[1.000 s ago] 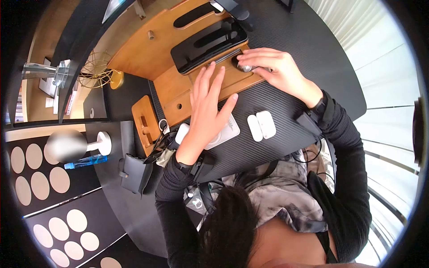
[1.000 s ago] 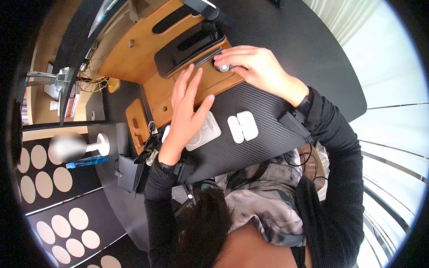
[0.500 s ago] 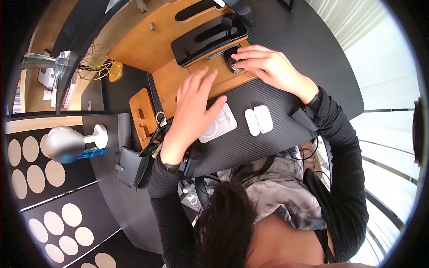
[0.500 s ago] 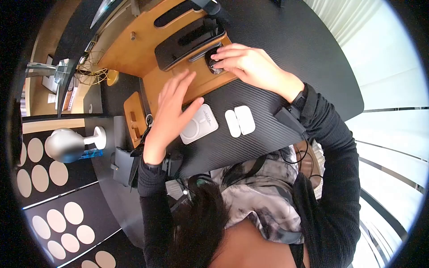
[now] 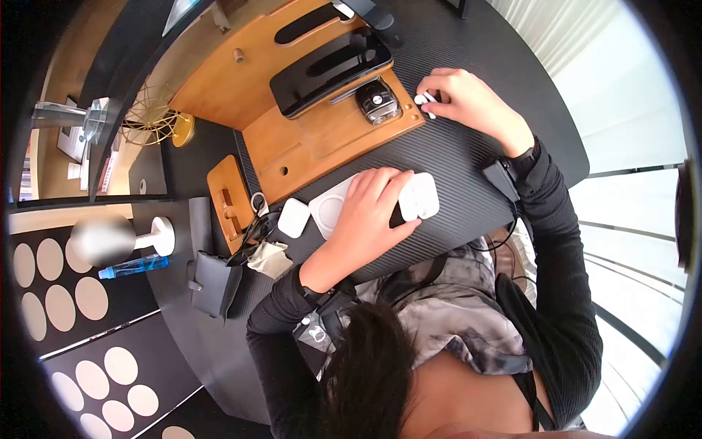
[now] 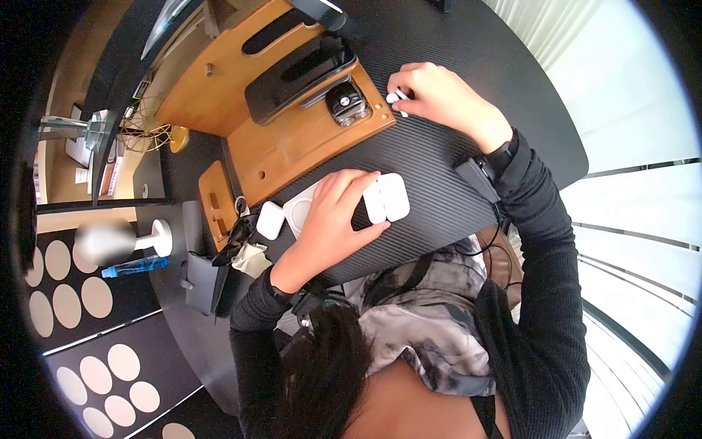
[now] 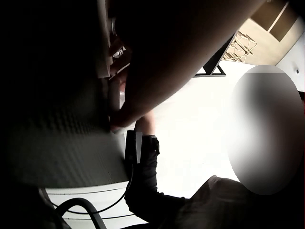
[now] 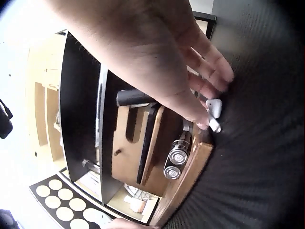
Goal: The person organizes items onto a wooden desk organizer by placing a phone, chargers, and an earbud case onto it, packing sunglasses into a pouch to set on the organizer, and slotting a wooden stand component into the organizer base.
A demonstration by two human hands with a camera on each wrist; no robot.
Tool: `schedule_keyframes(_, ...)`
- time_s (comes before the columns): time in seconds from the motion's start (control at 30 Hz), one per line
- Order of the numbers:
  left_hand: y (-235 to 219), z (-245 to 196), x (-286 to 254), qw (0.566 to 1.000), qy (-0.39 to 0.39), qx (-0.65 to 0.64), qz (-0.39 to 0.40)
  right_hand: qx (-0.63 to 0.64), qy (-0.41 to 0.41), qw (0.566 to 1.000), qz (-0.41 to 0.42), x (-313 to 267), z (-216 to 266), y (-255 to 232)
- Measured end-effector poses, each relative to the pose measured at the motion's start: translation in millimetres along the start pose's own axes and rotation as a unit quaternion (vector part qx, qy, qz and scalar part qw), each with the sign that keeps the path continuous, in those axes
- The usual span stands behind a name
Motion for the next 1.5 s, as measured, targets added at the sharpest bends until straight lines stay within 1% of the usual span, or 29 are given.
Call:
schedule_keyframes(0.07,-7.8,-0.6,0.6,0.990,-0.036,-0.137,-0.027,-0.005,-0.021,1.000,-0.014,-1.3,1.7,5.0)
schedule_keyframes(0.1,-12.1,-1.5,1.5,0.990,-0.038,-0.135,-0.025,-0.012,-0.040,0.999,-0.027,-1.5,1.4,8.2)
schedule_keyframes(0.13,-16.6,-1.9,2.8,0.981,-0.054,-0.180,-0.042,0.001,-0.050,0.998,-0.037,-0.7,-0.4,11.0)
schedule_keyframes(0.2,-19.3,3.4,2.8,0.947,-0.090,-0.300,-0.072,-0.007,-0.044,0.998,-0.036,-2.3,-2.3,9.3)
schedule_keyframes(0.23,-16.0,9.1,1.8,0.947,-0.091,-0.299,-0.071,-0.019,-0.038,0.999,-0.031,-2.9,-2.3,7.2)
schedule_keyframes(0.3,-7.4,22.0,-0.9,0.848,-0.113,-0.498,-0.143,0.010,-0.037,0.998,-0.040,-1.6,-2.9,1.5)
schedule_keyframes(0.33,-5.6,26.2,-0.3,0.848,-0.113,-0.498,-0.145,0.038,-0.037,0.997,-0.047,0.0,-1.9,-2.3)
schedule_keyframes(0.37,-3.9,30.2,0.5,0.816,-0.106,-0.548,-0.150,0.037,-0.038,0.998,-0.046,0.9,1.3,-6.1)
schedule_keyframes(0.43,-1.8,34.7,0.1,0.742,-0.093,-0.644,-0.160,0.253,0.022,0.967,-0.011,1.3,9.2,-9.7)
schedule_keyframes(0.47,-4.3,33.4,0.5,0.752,-0.104,-0.634,-0.147,0.357,-0.039,0.933,0.007,1.7,13.1,-4.1)
schedule_keyframes(0.5,-5.6,33.6,0.9,0.751,-0.104,-0.635,-0.150,0.357,-0.040,0.933,0.011,0.0,19.3,-3.8)
schedule_keyframes(0.57,-6.3,35.2,1.0,0.742,-0.116,-0.641,-0.160,0.447,0.030,0.888,0.100,-8.4,39.8,-3.8)
schedule_keyframes(0.6,-4.7,36.4,0.3,0.741,-0.116,-0.641,-0.162,0.504,0.025,0.854,0.125,-11.7,45.7,2.5)
schedule_keyframes(0.63,-2.0,37.8,-0.6,0.754,-0.110,-0.625,-0.167,0.527,-0.034,0.842,0.111,-12.6,51.8,12.2)
schedule_keyframes(0.67,-0.2,38.8,-1.0,0.767,-0.105,-0.610,-0.172,0.501,-0.045,0.857,0.114,-14.9,57.2,18.0)
schedule_keyframes(0.73,0.5,39.7,-0.7,0.764,-0.110,-0.612,-0.174,0.419,-0.061,0.896,0.130,-19.6,67.0,17.2)
schedule_keyframes(0.77,0.7,40.0,-0.4,0.761,-0.113,-0.615,-0.175,0.418,-0.076,0.897,0.119,-19.8,66.8,20.4)
schedule_keyframes(0.9,-0.8,38.3,1.0,0.747,-0.119,-0.627,-0.184,0.429,-0.058,0.895,0.111,-20.0,60.2,24.8)
schedule_keyframes(0.97,-2.2,38.0,0.5,0.713,-0.139,-0.658,-0.199,0.438,-0.063,0.891,0.105,-18.8,56.0,26.5)
schedule_keyframes(1.0,-2.1,39.6,-0.1,0.713,-0.140,-0.657,-0.199,0.464,-0.057,0.878,0.104,-18.5,54.7,26.6)
schedule_keyframes(1.03,-1.5,42.5,-0.9,0.681,-0.136,-0.690,-0.206,0.489,-0.051,0.865,0.103,-18.3,53.2,26.6)
schedule_keyframes(1.07,-1.3,43.9,-1.4,0.647,-0.131,-0.720,-0.212,0.477,-0.060,0.871,0.100,-17.4,52.1,23.7)
schedule_keyframes(1.1,-2.4,42.1,-1.2,0.647,-0.131,-0.720,-0.212,0.477,-0.060,0.871,0.099,-16.7,51.2,21.1)
schedule_keyframes(1.17,-5.6,37.0,-0.2,0.749,-0.142,-0.616,-0.196,0.521,-0.050,0.845,0.110,-15.5,49.9,16.1)
schedule_keyframes(1.2,-5.0,36.2,0.9,0.750,-0.141,-0.616,-0.196,0.537,-0.044,0.834,0.119,-14.5,49.1,13.8)
schedule_keyframes(1.3,-3.6,35.2,2.6,0.731,-0.140,-0.642,-0.182,0.525,-0.048,0.843,0.102,-12.9,45.7,12.6)
schedule_keyframes(1.37,-2.8,38.2,1.0,0.745,-0.122,-0.640,-0.145,0.526,-0.043,0.843,0.105,-11.5,42.8,13.7)
schedule_keyframes(1.43,0.2,42.4,-2.9,0.754,-0.117,-0.633,-0.134,0.541,-0.055,0.834,0.096,-10.4,41.5,15.2)
schedule_keyframes(1.5,0.6,41.2,-2.4,0.763,-0.112,-0.624,-0.126,0.534,-0.043,0.840,0.088,-11.4,40.4,13.6)
Point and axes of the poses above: each hand's wrist, its own x-axis towards the middle knuckle, its own y-axis out of the palm, z = x × y, the point moved 1 cm from there along x, towards the middle knuckle, and after that the axes turned 9 degrees about y, right-handed, at the moved point
